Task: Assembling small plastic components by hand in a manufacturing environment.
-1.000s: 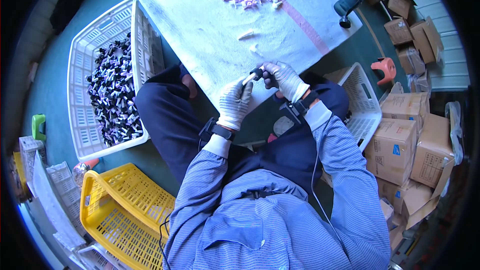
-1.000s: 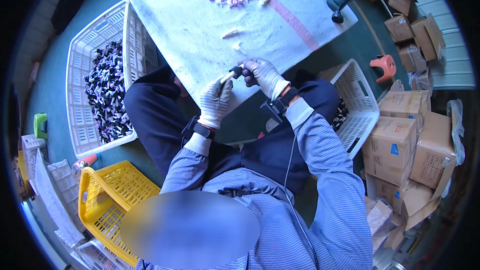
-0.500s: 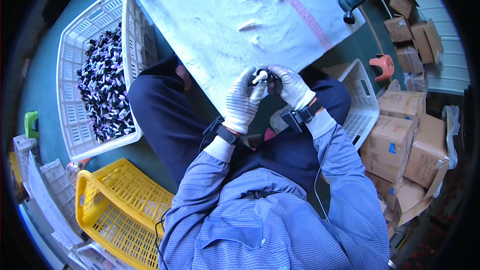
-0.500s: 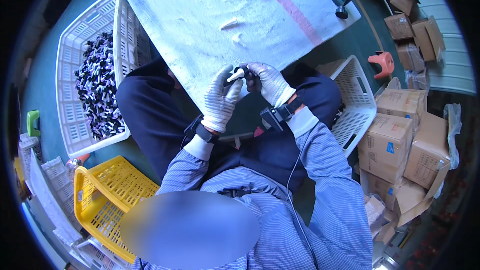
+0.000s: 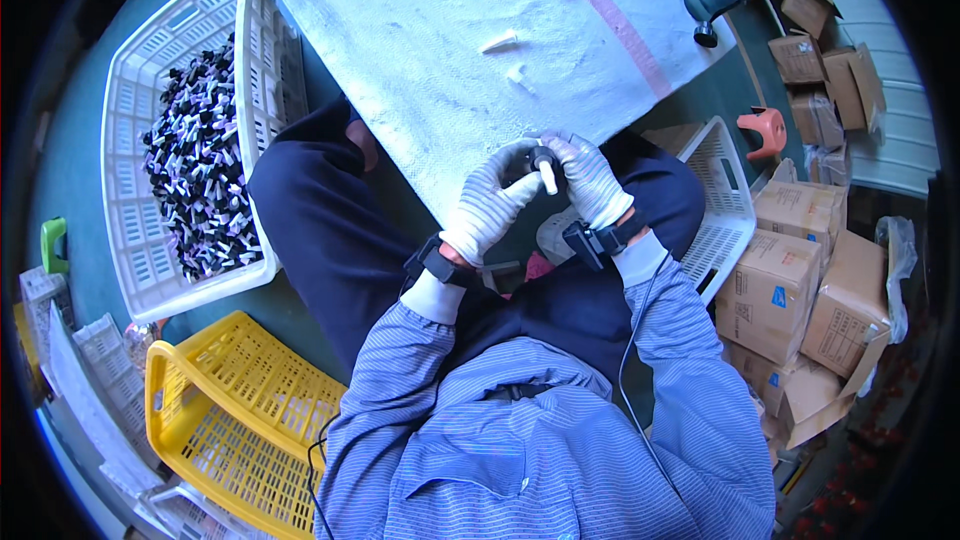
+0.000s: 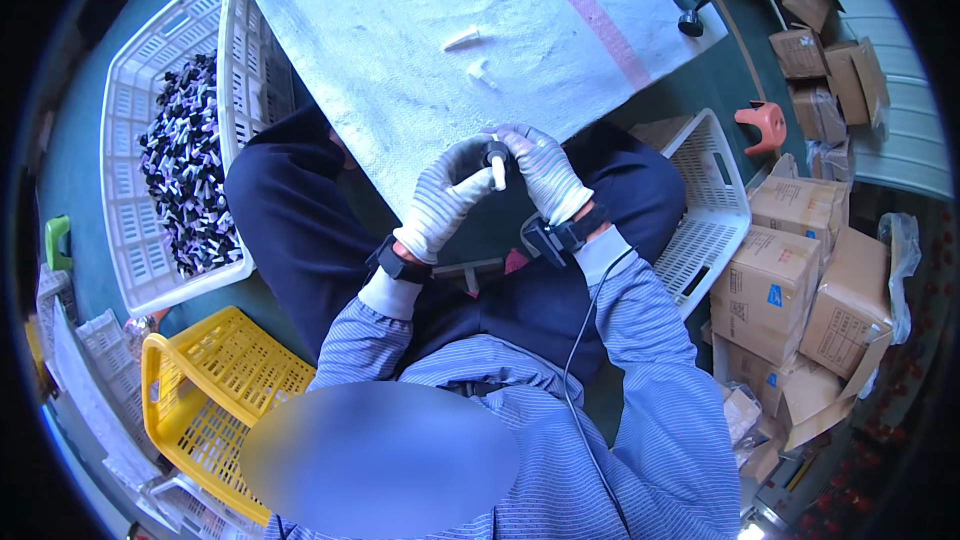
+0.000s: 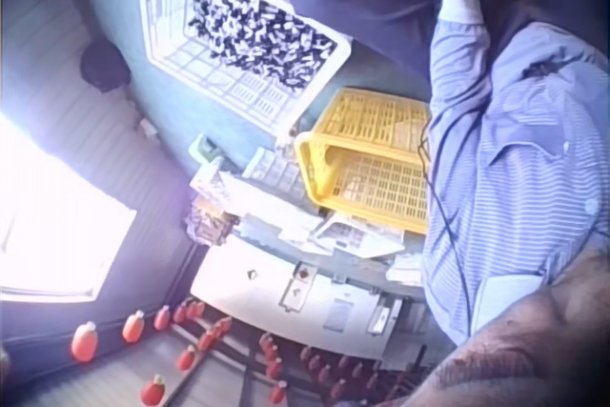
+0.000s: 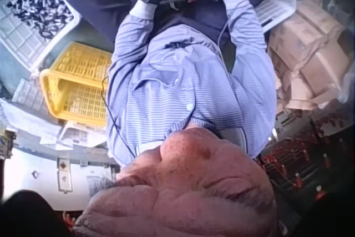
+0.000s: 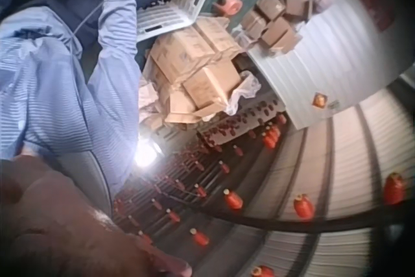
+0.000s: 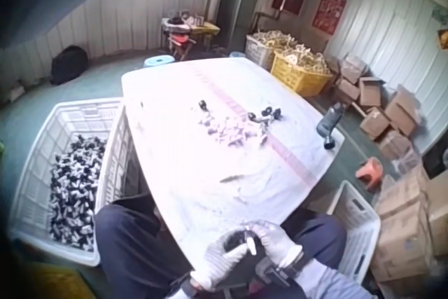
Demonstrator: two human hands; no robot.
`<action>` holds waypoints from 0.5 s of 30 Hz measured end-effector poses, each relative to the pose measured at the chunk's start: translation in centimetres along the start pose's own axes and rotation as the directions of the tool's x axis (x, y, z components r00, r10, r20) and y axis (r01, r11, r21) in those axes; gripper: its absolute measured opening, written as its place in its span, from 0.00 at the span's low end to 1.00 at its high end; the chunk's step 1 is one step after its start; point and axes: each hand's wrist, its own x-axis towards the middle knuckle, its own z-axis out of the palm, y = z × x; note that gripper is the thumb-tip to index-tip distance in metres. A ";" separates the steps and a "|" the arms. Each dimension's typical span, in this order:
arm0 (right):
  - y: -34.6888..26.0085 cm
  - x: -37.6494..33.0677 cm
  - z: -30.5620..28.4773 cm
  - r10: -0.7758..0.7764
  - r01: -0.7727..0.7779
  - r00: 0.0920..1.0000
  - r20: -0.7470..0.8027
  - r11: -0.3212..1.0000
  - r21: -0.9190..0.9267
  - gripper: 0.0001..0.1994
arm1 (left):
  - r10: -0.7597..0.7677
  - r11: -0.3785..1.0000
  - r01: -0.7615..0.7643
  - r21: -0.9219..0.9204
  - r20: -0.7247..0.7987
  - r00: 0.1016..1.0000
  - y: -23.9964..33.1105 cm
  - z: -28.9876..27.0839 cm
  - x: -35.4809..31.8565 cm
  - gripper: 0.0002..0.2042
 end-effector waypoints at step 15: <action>1.5 0.3 1.3 -0.247 0.196 0.962 -0.115 0.919 -0.341 0.10 | 0.101 0.993 -0.098 0.059 -0.056 0.993 0.5 0.8 -0.8 0.23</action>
